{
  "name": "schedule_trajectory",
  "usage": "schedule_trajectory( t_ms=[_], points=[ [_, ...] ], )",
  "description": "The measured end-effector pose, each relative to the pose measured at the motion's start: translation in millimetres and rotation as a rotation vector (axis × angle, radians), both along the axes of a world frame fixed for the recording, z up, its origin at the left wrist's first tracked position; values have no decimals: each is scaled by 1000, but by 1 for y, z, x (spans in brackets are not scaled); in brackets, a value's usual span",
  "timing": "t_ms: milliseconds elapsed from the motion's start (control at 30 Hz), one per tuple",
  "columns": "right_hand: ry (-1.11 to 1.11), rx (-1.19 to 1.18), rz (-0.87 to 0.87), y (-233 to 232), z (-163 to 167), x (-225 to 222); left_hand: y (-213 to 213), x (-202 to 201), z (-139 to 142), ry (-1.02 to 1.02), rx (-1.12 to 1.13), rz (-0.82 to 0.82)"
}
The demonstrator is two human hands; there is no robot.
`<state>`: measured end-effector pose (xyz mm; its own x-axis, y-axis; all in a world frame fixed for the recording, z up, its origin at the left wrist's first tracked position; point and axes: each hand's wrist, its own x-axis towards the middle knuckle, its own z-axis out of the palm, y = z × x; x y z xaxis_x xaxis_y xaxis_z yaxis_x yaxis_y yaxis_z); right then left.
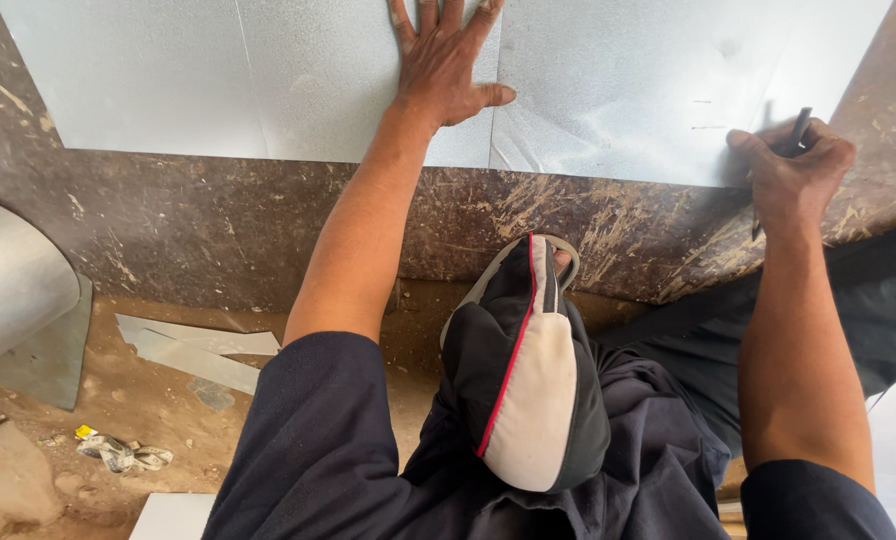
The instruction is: The person sits on the workshop floor and works through a stack of thin metal sheets, aligning each sheet, scoring a line across it with a handheld scriber, folding the sheet along the scored line, and placing the separated piece onto a pile of finished sheets.
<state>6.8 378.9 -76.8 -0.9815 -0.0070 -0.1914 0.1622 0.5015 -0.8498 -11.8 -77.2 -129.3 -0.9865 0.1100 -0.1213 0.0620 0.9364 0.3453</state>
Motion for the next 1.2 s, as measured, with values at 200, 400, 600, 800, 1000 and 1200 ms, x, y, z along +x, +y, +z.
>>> schedule_trajectory(
  t_ms=[200,400,600,800,1000,1200],
  points=[
    [-29,-20,-10,-1,-2,0,-1,1,-1,9,13,-1],
    [-16,-58,-2,-4,2,-1,-2,1,-1,-14,30,3],
    [-40,16,-1,-5,4,0,-2,1,0,-12,30,7],
    [-80,15,-14,-4,2,-3,1,-1,24,-124,-1,26],
    [-193,109,-140,-16,17,-20,1,-23,78,-120,3,20],
    [-248,227,-158,-24,30,-23,3,-27,90,-174,14,70]
  ],
)
